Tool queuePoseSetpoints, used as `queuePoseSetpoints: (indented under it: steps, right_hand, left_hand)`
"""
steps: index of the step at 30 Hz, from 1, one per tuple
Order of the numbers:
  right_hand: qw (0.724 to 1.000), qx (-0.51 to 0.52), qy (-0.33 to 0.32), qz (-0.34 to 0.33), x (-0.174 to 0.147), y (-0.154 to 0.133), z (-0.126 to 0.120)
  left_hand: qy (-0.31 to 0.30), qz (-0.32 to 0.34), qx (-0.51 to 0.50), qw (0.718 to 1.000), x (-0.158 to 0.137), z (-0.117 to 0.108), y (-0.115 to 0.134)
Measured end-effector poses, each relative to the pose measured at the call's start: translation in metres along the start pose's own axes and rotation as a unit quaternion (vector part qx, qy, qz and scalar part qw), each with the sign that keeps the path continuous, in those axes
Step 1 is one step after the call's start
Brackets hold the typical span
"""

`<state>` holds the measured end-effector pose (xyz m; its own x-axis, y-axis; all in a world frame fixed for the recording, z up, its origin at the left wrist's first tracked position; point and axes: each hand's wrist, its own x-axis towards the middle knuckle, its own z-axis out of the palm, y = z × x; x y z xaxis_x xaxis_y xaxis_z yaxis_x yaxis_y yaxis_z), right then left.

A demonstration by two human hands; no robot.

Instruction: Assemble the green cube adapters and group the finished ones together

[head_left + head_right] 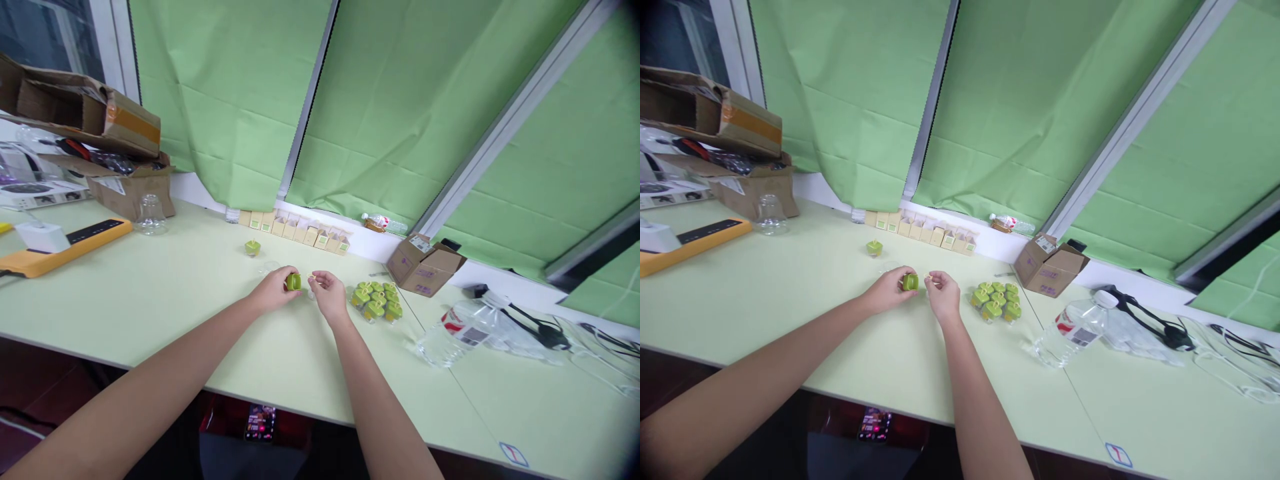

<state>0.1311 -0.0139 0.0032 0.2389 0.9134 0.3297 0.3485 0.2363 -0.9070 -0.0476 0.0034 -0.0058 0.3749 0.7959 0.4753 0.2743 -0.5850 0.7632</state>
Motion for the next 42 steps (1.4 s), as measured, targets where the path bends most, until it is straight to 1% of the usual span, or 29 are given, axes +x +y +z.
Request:
queuePoseSetpoints:
  steps: [7,12,15,19,26,30,33,37,42]
  right_hand:
    - [0.996,-0.059,-0.053,-0.029,-0.006,-0.002,0.001]
    - [0.990,-0.118,-0.059,-0.041,-0.012,-0.009,0.003]
    - [0.987,-0.148,-0.050,-0.048,-0.016,-0.014,0.004]
    - [0.983,-0.177,-0.029,-0.047,-0.020,-0.022,0.008]
    - [0.976,-0.215,0.005,-0.020,-0.025,-0.032,0.011]
    - [0.969,-0.246,0.017,-0.012,-0.026,-0.034,0.010]
    - [0.970,-0.242,0.006,-0.022,-0.027,-0.035,0.010]
    - [0.980,-0.195,-0.014,-0.041,-0.026,-0.032,0.012]
    - [0.989,-0.142,-0.025,-0.028,-0.024,-0.024,0.015]
  left_hand:
    - [-0.003,0.011,0.003,1.000,0.001,0.000,-0.001]
    - [-0.003,0.042,0.024,0.999,0.000,0.006,0.003]
    - [0.011,0.056,0.042,0.997,0.000,0.012,0.007]
    - [0.038,0.056,0.055,0.996,0.000,0.015,0.009]
    - [0.054,0.061,0.072,0.994,-0.001,0.019,0.010]
    - [0.053,0.066,0.077,0.993,-0.001,0.020,0.013]
    - [0.052,0.068,0.084,0.993,-0.002,0.019,0.015]
    - [0.056,0.066,0.081,0.993,-0.002,0.016,0.016]
    - [0.057,0.061,0.075,0.994,-0.001,0.015,0.016]
